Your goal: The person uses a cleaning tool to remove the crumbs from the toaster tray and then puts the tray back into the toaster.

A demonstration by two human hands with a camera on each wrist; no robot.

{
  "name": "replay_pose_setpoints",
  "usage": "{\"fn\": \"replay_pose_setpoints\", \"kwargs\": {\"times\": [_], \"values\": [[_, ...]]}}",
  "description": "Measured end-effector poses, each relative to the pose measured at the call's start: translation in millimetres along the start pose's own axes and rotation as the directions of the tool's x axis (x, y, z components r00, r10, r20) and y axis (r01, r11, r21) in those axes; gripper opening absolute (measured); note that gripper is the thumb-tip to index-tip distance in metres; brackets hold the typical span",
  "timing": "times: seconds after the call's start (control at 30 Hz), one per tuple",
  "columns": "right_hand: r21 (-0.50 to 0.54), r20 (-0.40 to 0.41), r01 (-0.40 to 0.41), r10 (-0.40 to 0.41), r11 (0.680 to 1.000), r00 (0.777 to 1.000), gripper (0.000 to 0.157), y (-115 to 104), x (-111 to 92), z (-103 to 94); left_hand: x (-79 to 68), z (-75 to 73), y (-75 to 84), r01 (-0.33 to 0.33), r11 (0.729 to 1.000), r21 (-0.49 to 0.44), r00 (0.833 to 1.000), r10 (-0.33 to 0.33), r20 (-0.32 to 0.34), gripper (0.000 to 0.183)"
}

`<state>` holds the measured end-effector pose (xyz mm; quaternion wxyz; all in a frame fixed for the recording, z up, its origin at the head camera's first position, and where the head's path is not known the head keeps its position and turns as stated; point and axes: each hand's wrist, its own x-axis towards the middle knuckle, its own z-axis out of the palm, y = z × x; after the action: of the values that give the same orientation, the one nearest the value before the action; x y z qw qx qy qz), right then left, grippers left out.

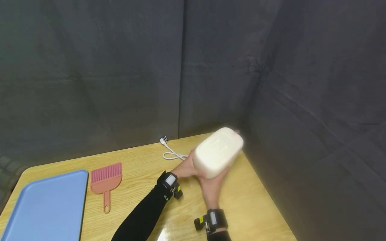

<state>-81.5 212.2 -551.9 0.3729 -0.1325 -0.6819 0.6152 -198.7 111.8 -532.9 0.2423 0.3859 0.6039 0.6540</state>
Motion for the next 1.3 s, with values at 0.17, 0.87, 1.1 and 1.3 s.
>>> {"fn": "replay_pose_setpoints", "kwargs": {"times": [0.17,0.87,1.1,1.3], "values": [[0.039,0.018,0.041,-0.042,0.998,0.999,0.132,1.7,3.3,0.1,3.5,-0.7,0.5,-0.05,0.999,-0.015,0.998,0.051,0.037,0.117],[0.056,0.022,0.085,-0.086,0.995,0.996,0.136,0.3,0.9,8.1,-8.0,-6.5,-0.1,-0.012,0.999,0.038,1.0,0.012,-0.004,0.116],[0.044,0.025,0.109,-0.11,0.993,0.994,0.137,3.0,-2.4,12.4,-13.8,-10.3,-1.7,0.002,0.999,0.05,1.0,-0.002,-0.01,0.116],[0.031,0.01,0.077,-0.077,0.997,0.997,0.139,5.0,-6.2,15.3,-14.5,-12.5,-3.2,-0.02,0.999,0.025,1.0,0.02,-0.001,0.116]]}}
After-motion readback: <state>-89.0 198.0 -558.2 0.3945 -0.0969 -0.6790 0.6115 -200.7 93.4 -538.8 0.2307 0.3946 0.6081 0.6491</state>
